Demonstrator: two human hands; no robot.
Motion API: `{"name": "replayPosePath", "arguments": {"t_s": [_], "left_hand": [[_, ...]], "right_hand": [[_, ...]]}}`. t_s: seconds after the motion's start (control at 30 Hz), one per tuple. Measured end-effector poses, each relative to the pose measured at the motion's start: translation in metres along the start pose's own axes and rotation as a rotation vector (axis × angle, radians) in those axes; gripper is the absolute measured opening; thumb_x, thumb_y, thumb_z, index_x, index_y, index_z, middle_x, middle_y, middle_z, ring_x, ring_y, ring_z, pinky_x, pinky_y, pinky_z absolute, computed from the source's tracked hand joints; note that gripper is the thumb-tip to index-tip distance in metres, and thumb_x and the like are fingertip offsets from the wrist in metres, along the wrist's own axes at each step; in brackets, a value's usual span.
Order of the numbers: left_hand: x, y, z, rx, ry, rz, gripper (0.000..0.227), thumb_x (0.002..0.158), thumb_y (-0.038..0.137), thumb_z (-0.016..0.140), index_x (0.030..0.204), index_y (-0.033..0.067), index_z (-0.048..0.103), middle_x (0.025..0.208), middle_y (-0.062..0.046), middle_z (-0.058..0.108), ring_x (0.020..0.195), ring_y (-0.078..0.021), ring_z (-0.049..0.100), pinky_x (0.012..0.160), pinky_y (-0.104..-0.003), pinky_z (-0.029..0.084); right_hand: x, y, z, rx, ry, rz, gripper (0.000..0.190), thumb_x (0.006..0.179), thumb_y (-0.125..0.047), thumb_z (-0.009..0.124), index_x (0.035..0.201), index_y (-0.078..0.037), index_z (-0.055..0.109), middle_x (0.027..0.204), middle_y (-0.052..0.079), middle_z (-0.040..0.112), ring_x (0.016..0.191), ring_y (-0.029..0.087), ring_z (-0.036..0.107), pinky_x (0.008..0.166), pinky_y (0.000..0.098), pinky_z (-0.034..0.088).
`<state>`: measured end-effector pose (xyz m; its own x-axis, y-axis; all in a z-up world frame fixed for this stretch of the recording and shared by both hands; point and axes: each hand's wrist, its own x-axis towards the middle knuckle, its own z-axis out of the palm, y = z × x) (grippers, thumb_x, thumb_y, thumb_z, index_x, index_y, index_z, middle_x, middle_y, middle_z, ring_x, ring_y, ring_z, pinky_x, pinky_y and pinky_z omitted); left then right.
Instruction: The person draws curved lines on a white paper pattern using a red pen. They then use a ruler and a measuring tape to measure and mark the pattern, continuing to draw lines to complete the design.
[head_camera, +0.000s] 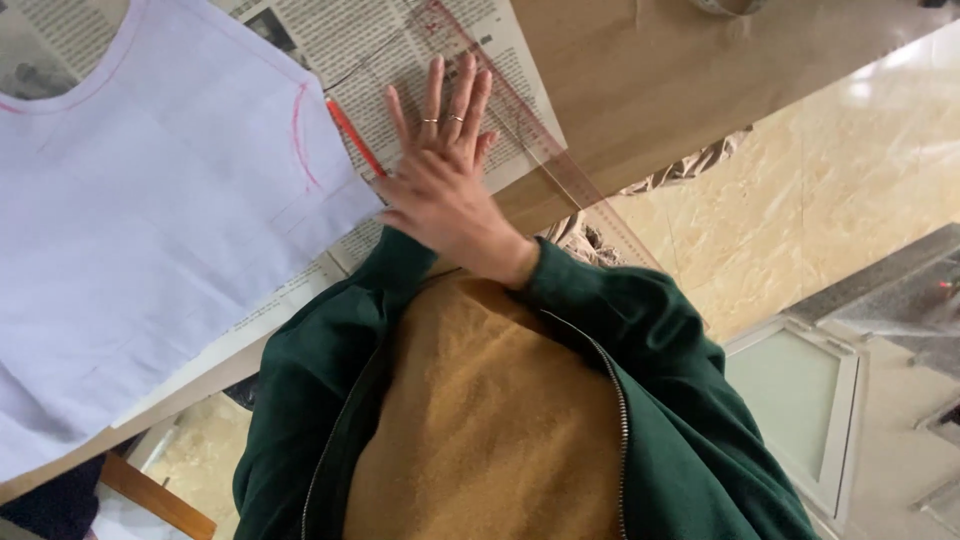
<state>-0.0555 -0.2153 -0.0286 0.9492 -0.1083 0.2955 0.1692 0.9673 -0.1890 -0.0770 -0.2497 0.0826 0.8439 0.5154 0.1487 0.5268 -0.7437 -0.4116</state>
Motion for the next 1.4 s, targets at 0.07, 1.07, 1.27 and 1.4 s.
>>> {"name": "replayPosePath", "arguments": {"t_s": [0.07, 1.07, 1.27, 1.4], "left_hand": [[0.011, -0.001, 0.018, 0.707, -0.083, -0.241, 0.073, 0.108, 0.047, 0.046, 0.165, 0.0273, 0.005, 0.171, -0.006, -0.016, 0.159, -0.0368, -0.018, 0.126, -0.071, -0.007], [0.028, 0.022, 0.051, 2.861, -0.554, -0.433, 0.057, 0.123, 0.049, 0.055, 0.164, 0.0117, 0.04, 0.166, -0.009, 0.028, 0.154, -0.0323, 0.027, 0.123, -0.07, 0.02], [0.028, 0.021, 0.045, 2.857, -0.537, -0.426, 0.054, 0.122, 0.048, 0.053, 0.163, 0.0154, 0.042, 0.166, -0.007, 0.031, 0.154, -0.0323, 0.027, 0.122, -0.07, 0.019], [0.028, 0.021, 0.047, 2.877, -0.548, -0.441, 0.054, 0.122, 0.049, 0.054, 0.164, 0.0167, 0.041, 0.166, -0.006, 0.029, 0.154, -0.0321, 0.027, 0.122, -0.07, 0.021]], "right_hand": [[0.017, -0.007, 0.024, -0.226, 0.089, -0.009, 0.034, 0.099, -0.049, 0.066, 0.099, -0.015, 0.062, 0.083, 0.002, 0.055, 0.078, 0.02, 0.056, 0.077, 0.0369, 0.046], [-0.123, 0.082, -0.013, -0.133, 0.235, 0.573, 0.043, 0.103, -0.04, 0.067, 0.134, -0.012, 0.058, 0.12, 0.013, 0.056, 0.106, 0.026, 0.05, 0.089, 0.0415, 0.042], [-0.116, 0.077, -0.035, -0.023, 0.301, 0.574, 0.022, 0.103, -0.012, 0.072, 0.123, -0.005, 0.067, 0.112, 0.015, 0.055, 0.102, 0.031, 0.05, 0.086, 0.0415, 0.049], [-0.122, 0.081, -0.029, -0.044, 0.312, 0.566, 0.024, 0.102, -0.012, 0.074, 0.123, -0.004, 0.067, 0.113, 0.015, 0.055, 0.103, 0.031, 0.051, 0.085, 0.0415, 0.05]]}}
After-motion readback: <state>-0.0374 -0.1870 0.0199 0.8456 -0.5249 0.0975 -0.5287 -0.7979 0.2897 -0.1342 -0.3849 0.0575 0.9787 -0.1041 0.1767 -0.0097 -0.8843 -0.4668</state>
